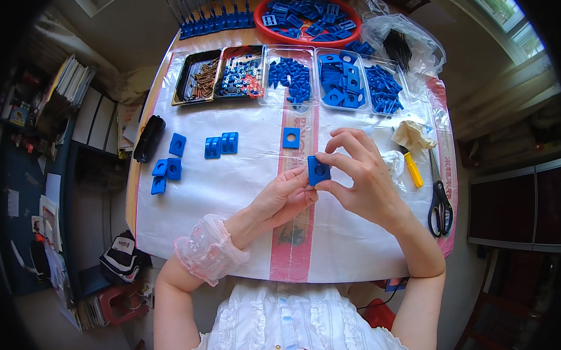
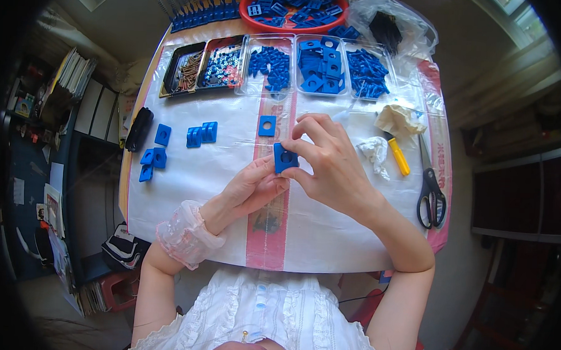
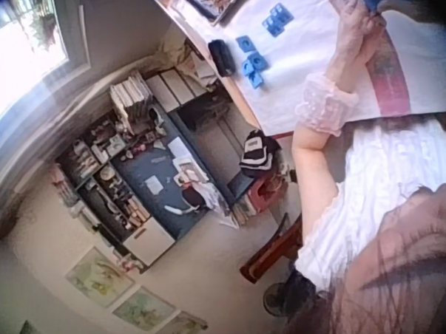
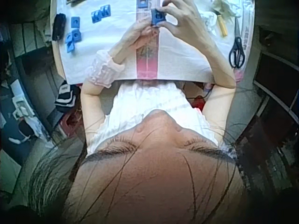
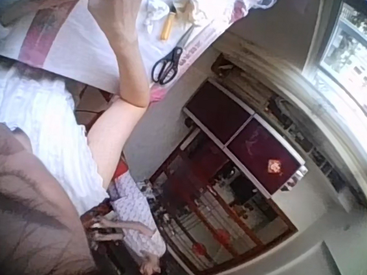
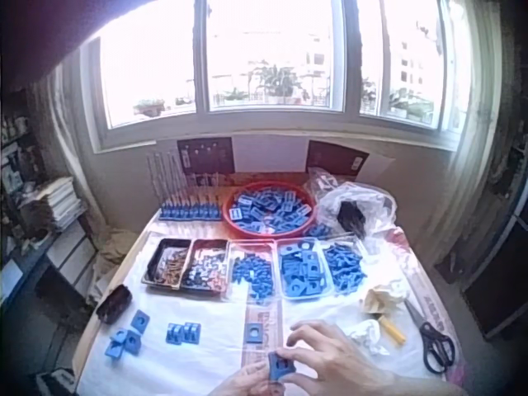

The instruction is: Gluing small white circular inserts into blue plastic rectangular housings at a workstation.

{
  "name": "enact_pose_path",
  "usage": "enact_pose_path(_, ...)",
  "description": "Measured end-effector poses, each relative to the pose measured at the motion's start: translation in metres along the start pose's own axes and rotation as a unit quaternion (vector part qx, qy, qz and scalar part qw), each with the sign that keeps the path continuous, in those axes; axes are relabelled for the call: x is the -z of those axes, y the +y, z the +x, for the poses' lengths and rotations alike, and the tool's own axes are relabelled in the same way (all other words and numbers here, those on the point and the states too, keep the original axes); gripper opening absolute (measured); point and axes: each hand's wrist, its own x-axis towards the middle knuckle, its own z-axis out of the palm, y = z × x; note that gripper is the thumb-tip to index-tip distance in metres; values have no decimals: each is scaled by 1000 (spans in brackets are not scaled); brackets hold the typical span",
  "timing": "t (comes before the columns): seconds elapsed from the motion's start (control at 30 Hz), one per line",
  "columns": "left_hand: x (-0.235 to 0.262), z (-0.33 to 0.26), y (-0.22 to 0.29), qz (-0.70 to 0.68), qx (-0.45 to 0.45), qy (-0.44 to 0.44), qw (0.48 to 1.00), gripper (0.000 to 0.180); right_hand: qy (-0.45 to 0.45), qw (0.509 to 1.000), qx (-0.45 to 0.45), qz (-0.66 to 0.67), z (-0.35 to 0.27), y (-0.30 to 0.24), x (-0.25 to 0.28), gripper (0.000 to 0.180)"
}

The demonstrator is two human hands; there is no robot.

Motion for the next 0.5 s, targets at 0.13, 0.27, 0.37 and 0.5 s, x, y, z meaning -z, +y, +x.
enact_pose_path(0.13,-2,0,0,18,-6,2,1000,30,1,1000,0,-2,-1,1,-1,37)
enact_pose_path(0.27,-2,-1,1,20,-6,-1,1000,30,0,1000,0,0,-1,1,-2,38)
enact_pose_path(0.37,-3,0,0,16,-5,2,1000,30,-3,1000,-2,-5,0,1,-1,38)
enact_pose_path(0.5,-1,0,0,12,-6,2,1000,30,-3,1000,-5,1,0,1,-1,38)
